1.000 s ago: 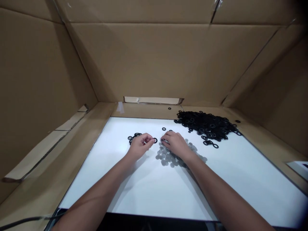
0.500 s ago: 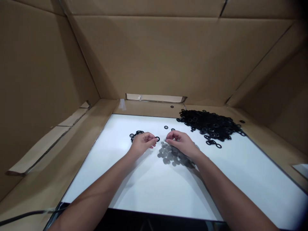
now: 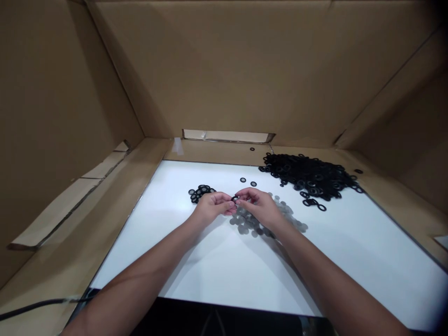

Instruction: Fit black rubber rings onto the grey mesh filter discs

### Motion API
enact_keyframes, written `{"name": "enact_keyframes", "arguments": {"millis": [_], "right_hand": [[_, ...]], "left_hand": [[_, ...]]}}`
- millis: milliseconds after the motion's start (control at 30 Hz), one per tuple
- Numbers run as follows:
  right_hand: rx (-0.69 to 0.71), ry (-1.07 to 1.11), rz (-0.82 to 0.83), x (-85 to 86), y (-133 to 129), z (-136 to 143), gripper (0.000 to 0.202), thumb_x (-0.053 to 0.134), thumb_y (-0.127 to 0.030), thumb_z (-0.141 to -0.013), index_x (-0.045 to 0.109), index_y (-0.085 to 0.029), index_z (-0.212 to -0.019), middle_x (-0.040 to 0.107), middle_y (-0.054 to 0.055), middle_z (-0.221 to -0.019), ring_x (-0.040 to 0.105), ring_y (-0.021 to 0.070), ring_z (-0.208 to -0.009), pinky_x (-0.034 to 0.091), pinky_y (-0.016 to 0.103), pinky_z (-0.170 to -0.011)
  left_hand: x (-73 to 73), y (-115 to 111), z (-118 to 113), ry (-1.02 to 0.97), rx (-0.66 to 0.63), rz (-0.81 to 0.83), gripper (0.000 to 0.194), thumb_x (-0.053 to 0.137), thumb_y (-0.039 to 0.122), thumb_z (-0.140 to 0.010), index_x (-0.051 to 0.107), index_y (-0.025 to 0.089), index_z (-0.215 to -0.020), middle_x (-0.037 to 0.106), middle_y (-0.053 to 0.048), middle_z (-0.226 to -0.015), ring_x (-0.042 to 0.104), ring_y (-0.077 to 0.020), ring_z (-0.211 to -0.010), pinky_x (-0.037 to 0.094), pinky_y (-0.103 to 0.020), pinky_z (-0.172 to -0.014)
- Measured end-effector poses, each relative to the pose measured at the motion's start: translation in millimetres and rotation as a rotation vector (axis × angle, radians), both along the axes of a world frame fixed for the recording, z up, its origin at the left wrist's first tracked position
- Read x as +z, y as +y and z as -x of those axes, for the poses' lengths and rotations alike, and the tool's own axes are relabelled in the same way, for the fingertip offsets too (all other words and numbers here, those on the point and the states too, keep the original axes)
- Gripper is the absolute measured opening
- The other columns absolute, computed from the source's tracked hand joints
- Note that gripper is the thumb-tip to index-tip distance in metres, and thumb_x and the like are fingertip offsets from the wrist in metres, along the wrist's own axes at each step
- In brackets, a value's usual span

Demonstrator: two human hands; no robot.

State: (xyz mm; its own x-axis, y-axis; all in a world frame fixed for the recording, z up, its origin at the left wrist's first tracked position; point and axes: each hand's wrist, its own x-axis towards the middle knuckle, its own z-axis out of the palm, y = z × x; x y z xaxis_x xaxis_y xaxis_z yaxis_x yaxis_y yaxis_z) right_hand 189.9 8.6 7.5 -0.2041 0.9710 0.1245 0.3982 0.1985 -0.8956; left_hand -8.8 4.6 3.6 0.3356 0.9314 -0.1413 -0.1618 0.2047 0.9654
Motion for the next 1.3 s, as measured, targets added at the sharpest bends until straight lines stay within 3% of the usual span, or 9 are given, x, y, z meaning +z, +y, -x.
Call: {"name": "enact_keyframes", "arguments": {"millis": [200, 433, 600, 833, 967, 1100, 1300], "right_hand": [[0.076, 0.111, 0.118, 2.5, -2.6, 0.4, 0.022, 0.071, -0.043, -0.083, 0.066, -0.021, -0.084, 0.066, 0.001, -0.081, 0.056, 0.0145, -0.065, 0.045, 0.031, -0.062], [0.168, 0.29, 0.246, 6.1, -7.9, 3.4, 0.026, 0.072, -0.046, -0.084, 0.067, -0.02, -0.085, 0.065, 0.0, -0.078, 0.053, 0.0109, -0.064, 0.042, 0.026, -0.061], [0.091, 0.309, 0.283, 4.6, -7.2, 4.5, 0.028, 0.078, -0.045, -0.078, 0.067, -0.019, -0.078, 0.062, -0.001, -0.071, 0.047, 0.0091, -0.059, 0.038, 0.025, -0.056], [0.03, 0.342, 0.243, 5.1, -8.2, 7.3, 0.03, 0.081, -0.046, -0.073, 0.067, -0.02, -0.076, 0.062, -0.001, -0.071, 0.052, 0.0111, -0.06, 0.043, 0.027, -0.058], [0.049, 0.232, 0.179, 6.1, -8.9, 6.5, 0.031, 0.076, -0.048, -0.077, 0.065, -0.02, -0.077, 0.066, 0.002, -0.075, 0.058, 0.0149, -0.068, 0.046, 0.029, -0.062], [0.089, 0.109, 0.133, 11.5, -11.0, 2.6, 0.029, 0.069, -0.047, -0.083, 0.064, -0.019, -0.078, 0.065, 0.002, -0.075, 0.054, 0.0137, -0.066, 0.041, 0.027, -0.058], [0.135, 0.043, 0.077, 19.6, -16.0, 0.2, 0.027, 0.062, -0.046, -0.089, 0.061, -0.02, -0.081, 0.061, 0.001, -0.075, 0.05, 0.0123, -0.062, 0.037, 0.026, -0.055]], "left_hand": [[-3.8, 0.8, 0.8, 0.069, -0.017, -0.035, 0.039, 0.087, 0.044, -0.066, 0.072, 0.012, -0.082, 0.075, -0.007, -0.076, 0.073, -0.0182, -0.072, 0.058, -0.032, -0.075], [-9.2, 0.7, 0.1, 0.085, -0.075, -0.109, 0.036, 0.084, 0.044, -0.07, 0.071, 0.012, -0.08, 0.075, -0.006, -0.072, 0.072, -0.0183, -0.069, 0.059, -0.032, -0.073], [-5.5, -2.9, 1.0, 0.104, -0.096, -0.175, 0.035, 0.079, 0.045, -0.077, 0.071, 0.012, -0.086, 0.075, -0.007, -0.079, 0.073, -0.0183, -0.074, 0.059, -0.03, -0.073], [-2.9, -8.2, 0.7, 0.198, -0.179, -0.32, 0.036, 0.059, 0.047, -0.094, 0.071, 0.013, -0.095, 0.075, -0.009, -0.087, 0.073, -0.0174, -0.076, 0.06, -0.028, -0.069], [-3.8, -7.2, 4.3, 0.344, -0.166, -0.488, 0.03, 0.053, 0.038, -0.098, 0.07, 0.015, -0.09, 0.074, -0.005, -0.082, 0.071, -0.015, -0.073, 0.056, -0.024, -0.067], [-0.8, -6.9, 8.0, 0.529, -0.102, -0.761, 0.026, 0.053, 0.029, -0.098, 0.069, 0.017, -0.081, 0.071, -0.002, -0.074, 0.064, -0.0114, -0.065, 0.049, -0.022, -0.064], [-2.0, -7.8, 7.6, 0.518, -0.057, -0.91, 0.019, 0.056, 0.024, -0.095, 0.07, 0.018, -0.084, 0.071, -0.002, -0.076, 0.061, -0.012, -0.068, 0.044, -0.022, -0.06]]}}
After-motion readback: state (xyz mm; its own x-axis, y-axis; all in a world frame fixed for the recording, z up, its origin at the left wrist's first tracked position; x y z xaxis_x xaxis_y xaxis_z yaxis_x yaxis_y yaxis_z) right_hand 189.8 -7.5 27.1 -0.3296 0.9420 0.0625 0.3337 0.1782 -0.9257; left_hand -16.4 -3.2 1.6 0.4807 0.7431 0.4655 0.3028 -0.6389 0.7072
